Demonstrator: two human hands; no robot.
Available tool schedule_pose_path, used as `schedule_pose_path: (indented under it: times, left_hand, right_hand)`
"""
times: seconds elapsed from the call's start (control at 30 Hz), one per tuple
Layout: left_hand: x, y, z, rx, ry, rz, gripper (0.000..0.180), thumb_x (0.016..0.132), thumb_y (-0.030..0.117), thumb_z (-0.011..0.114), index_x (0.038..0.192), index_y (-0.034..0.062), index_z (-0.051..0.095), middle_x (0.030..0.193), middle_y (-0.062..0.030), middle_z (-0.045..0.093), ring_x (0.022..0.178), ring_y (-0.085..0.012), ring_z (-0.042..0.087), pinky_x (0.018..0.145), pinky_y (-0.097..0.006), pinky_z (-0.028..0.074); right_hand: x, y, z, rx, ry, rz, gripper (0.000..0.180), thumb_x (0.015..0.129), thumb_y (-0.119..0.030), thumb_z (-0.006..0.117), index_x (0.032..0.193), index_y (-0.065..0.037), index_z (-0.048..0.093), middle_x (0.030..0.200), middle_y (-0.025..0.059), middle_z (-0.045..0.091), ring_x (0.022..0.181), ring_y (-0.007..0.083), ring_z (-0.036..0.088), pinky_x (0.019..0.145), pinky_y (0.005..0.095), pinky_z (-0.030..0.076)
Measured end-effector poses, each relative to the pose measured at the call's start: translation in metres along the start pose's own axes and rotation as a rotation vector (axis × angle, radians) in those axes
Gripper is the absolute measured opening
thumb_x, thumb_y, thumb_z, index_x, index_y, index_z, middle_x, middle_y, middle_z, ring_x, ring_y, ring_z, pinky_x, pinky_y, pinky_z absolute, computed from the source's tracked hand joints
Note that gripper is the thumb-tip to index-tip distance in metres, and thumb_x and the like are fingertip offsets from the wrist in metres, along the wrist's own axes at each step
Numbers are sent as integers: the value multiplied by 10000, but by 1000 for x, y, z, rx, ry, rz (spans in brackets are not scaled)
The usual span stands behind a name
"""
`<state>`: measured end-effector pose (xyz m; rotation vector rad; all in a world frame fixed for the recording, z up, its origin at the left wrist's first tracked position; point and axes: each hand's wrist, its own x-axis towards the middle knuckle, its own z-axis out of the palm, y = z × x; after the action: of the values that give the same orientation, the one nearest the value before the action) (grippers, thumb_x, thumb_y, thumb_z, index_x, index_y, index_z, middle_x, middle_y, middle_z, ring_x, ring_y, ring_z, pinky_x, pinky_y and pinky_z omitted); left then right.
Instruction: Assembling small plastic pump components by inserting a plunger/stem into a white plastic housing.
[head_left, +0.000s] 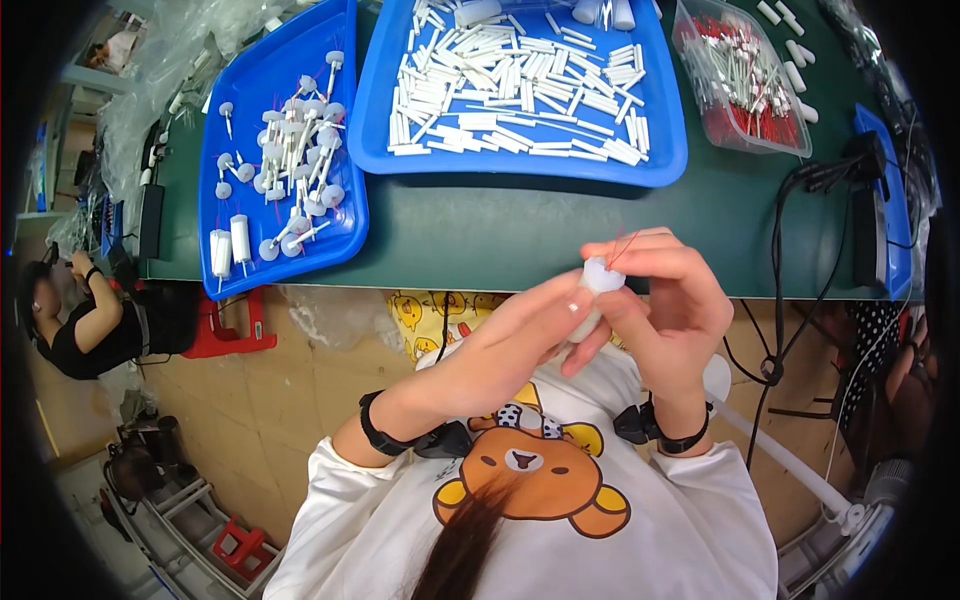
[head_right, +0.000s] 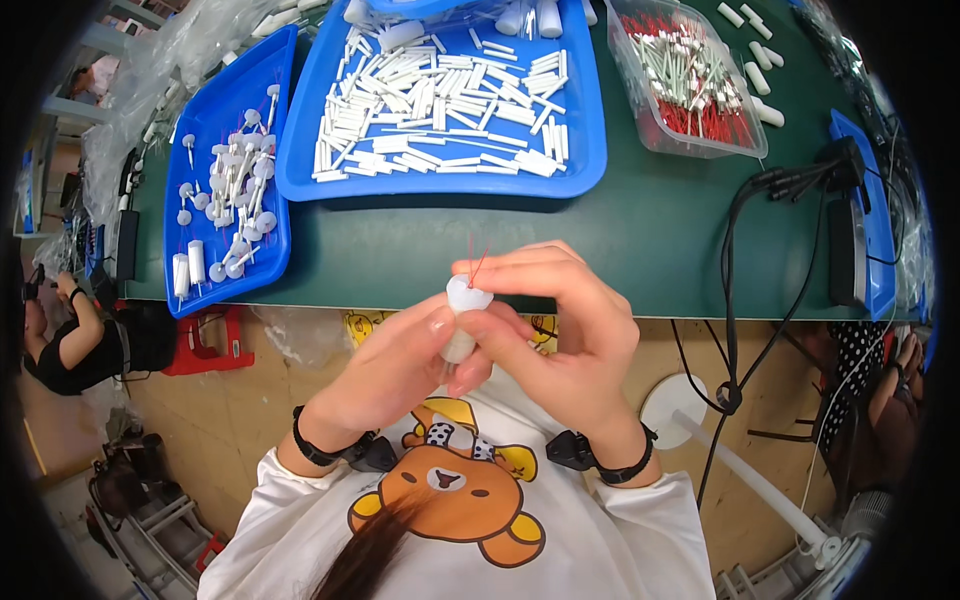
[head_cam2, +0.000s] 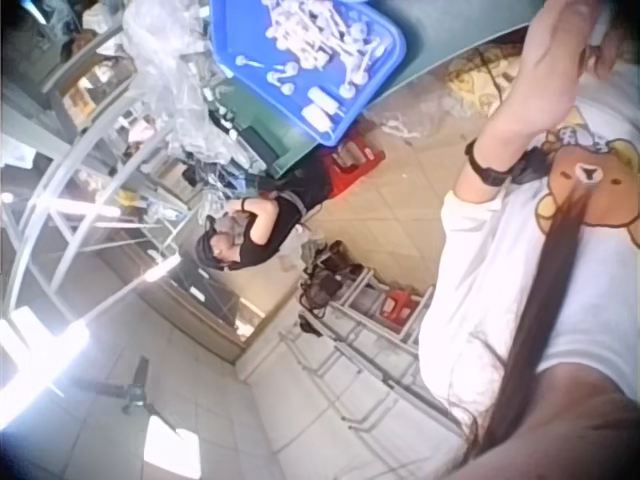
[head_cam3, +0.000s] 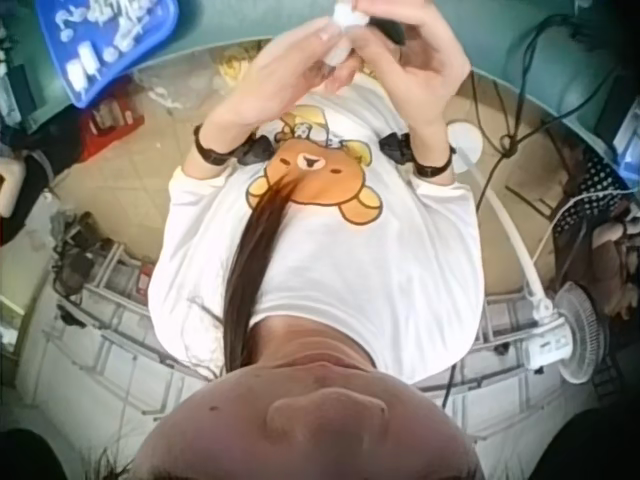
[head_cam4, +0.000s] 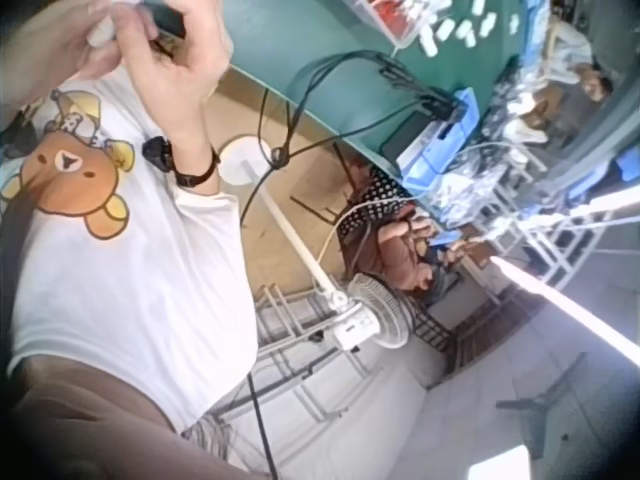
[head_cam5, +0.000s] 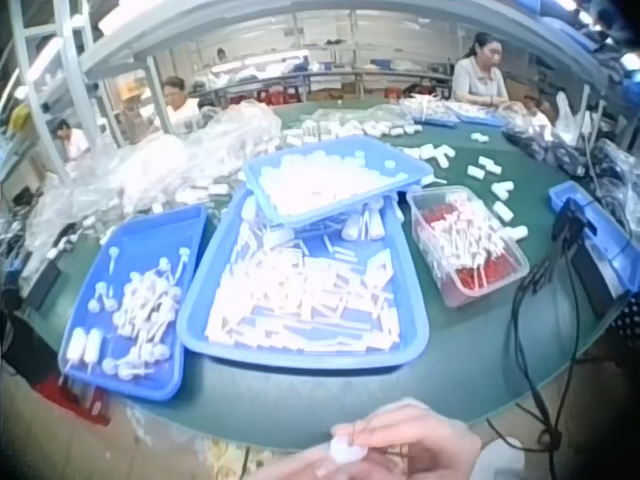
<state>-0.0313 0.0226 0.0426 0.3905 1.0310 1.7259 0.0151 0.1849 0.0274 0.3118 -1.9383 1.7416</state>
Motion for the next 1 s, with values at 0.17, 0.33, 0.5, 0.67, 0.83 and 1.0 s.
schedule_pose_path:
  times: [0.17, 0.33, 0.5, 0.67, 0.83, 1.0]
  left_hand:
    - [-8, -1, 4, -21, 97, -17, 381, 990, 304, 301, 1220, 44, 458, 791, 27, 449, 712, -52, 381, 615, -204, 302]
    - [-11, 0, 7, -148, 139, -27, 385, 923, 354, 370, 1056, 26, 520, 774, -8, 457, 716, -100, 407, 626, -248, 329]
    - [-21, -11, -6, -22, 121, -59, 395, 934, 396, 377, 1008, 34, 518, 776, -10, 456, 719, -108, 412, 629, -241, 338]
    - [-23, -34, 6, -272, 144, -74, 324, 955, 355, 435, 988, 34, 469, 776, -8, 436, 720, -109, 410, 638, -265, 367]
    - [-12, -57, -7, -309, 88, -80, 159, 973, 201, 440, 888, 68, 424, 744, 17, 391, 678, -93, 369, 611, -241, 345]
    - [-2, -52, -13, -241, 141, -149, 207, 979, 226, 433, 844, 69, 422, 722, 26, 374, 654, -84, 334, 594, -226, 328]
  right_hand:
    - [-13, -8, 4, -154, -54, -14, 386, 639, 12, 757, 992, 6, 604, 993, 156, 649, 868, 259, 602, 753, 323, 469]
    - [-19, -17, 8, -179, -129, -44, 460, 588, -91, 813, 990, -1, 609, 1062, 165, 621, 951, 285, 568, 784, 354, 461]
    - [-42, -29, 17, 48, -82, 296, 576, 641, -56, 799, 1145, -3, 525, 1227, 145, 504, 1011, 248, 550, 844, 352, 456]
    - [-73, -26, 24, 476, -154, 847, 751, 735, -30, 749, 1329, -21, 291, 1155, 79, 453, 994, 161, 520, 854, 309, 450]
    - [-74, -17, 43, 587, 30, 976, 548, 801, -88, 695, 1227, -13, 358, 1058, 51, 486, 957, 103, 502, 819, 262, 439]
    - [-73, -4, 57, 585, 168, 961, 468, 816, -63, 658, 1198, -22, 389, 1079, 50, 508, 988, 106, 514, 859, 272, 434]
